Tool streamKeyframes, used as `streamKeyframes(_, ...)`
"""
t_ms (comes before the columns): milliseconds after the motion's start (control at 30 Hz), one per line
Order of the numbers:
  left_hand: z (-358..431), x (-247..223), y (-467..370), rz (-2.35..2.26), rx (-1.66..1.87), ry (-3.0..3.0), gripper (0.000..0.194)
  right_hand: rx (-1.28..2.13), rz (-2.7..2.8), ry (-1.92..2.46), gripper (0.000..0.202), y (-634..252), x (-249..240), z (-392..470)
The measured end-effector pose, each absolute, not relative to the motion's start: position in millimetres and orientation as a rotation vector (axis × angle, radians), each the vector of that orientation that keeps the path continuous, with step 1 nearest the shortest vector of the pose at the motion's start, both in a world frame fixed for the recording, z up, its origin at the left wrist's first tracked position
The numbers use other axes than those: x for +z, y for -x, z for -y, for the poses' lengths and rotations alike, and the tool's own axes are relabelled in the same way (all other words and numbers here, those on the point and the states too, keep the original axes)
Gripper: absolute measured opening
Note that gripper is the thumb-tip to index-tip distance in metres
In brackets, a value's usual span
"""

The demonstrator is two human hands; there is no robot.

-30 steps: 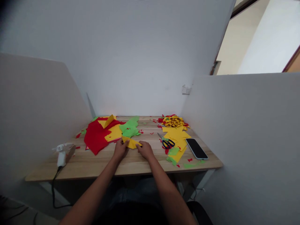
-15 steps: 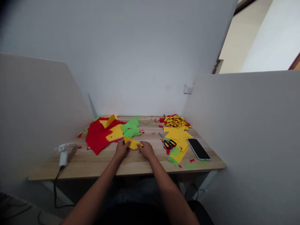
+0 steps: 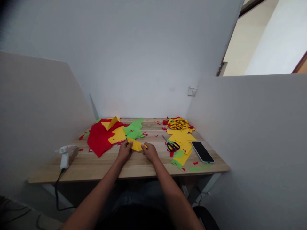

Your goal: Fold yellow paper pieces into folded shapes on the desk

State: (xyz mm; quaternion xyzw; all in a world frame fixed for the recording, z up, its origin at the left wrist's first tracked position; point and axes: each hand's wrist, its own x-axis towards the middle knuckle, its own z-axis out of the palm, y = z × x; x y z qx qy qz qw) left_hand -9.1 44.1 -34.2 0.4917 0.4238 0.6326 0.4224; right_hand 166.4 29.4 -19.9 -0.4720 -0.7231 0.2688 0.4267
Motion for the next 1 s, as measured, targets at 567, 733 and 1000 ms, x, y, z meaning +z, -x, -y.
streamKeyframes(567, -45.6, -31.6, 10.9, -1.098, 1.647, -1.137, 0.034, 0.828, 1.478, 1.104, 0.03, -166.7, -30.5, -42.2)
streamKeyframes(733, -40.2, -22.5, 10.3, -1.028, 1.726, -1.079, 0.042, 0.876, 1.418, 1.093, 0.031, -168.1, -36.5, -48.2)
streamKeyframes(1000, -33.2, -12.9, 11.4, -0.967, 1.661, -1.05, 0.05, 0.933, 1.387, 1.099, 0.037, -169.0, -36.0, -49.1)
